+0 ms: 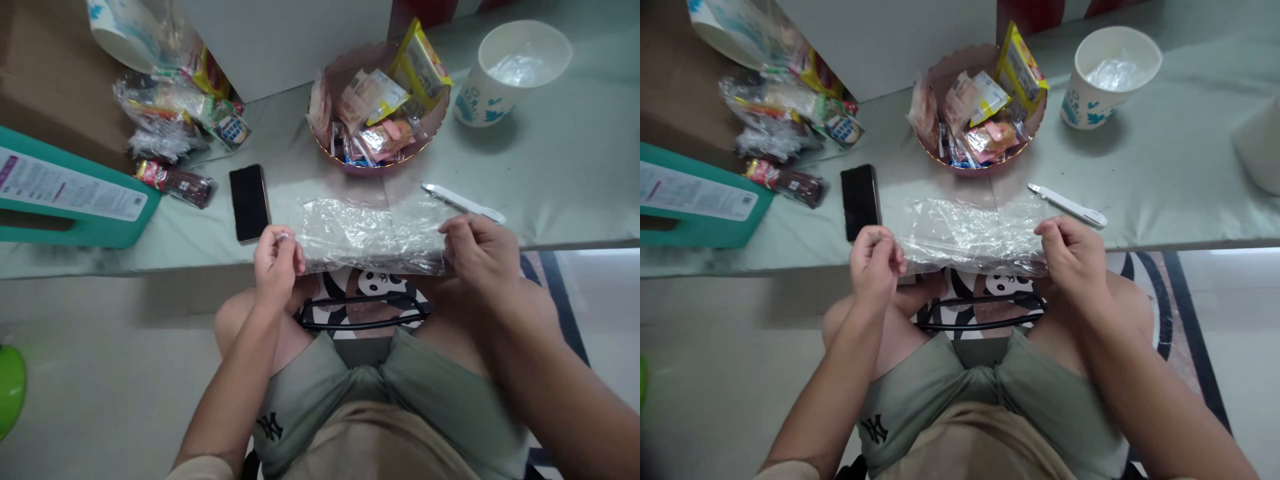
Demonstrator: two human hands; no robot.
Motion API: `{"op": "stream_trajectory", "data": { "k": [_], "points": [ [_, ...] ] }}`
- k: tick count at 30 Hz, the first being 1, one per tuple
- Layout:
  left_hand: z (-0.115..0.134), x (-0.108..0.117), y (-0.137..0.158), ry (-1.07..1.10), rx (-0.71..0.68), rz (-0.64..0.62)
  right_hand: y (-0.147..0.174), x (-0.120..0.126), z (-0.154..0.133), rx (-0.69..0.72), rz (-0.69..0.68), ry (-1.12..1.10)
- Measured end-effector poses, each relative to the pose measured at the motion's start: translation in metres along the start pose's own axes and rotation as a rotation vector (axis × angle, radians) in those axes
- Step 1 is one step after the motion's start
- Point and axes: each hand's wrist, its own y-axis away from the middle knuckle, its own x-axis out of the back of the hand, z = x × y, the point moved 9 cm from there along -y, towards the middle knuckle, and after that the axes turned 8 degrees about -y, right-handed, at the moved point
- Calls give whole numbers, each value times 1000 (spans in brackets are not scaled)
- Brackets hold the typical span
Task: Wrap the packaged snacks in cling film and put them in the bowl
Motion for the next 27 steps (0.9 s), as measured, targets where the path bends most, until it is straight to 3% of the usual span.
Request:
{"op": "stream_trajectory", "data": {
  "k": [4,8,12,15,17,20,24,27],
  "points": [
    [14,-19,-28,-79,-59,-23,-4,-2,7,-88,33,-115],
    [13,-19,-47,-163,-103,-29,9,-9,28,-231,10,-153],
    [7,-9,-52,-156,-137,55,29,-15,36,-191,-71,-471],
    [5,-7,-49,-142,-143,89,44,-24,36,-202,-183,-507],
    [6,-8,-48,-144,-157,93,49,-28,35,-242,-185,-472],
    [11,-5,-48,-188,-221,75,48,-26,27,-259,-87,-408],
    [21,-4,-48,-338,-341,-63,40,-9,12,-225,160,-385],
    [11,-4,-52,-391,-197,-208,34,-11,7,-164,188,-415]
  ]
}}
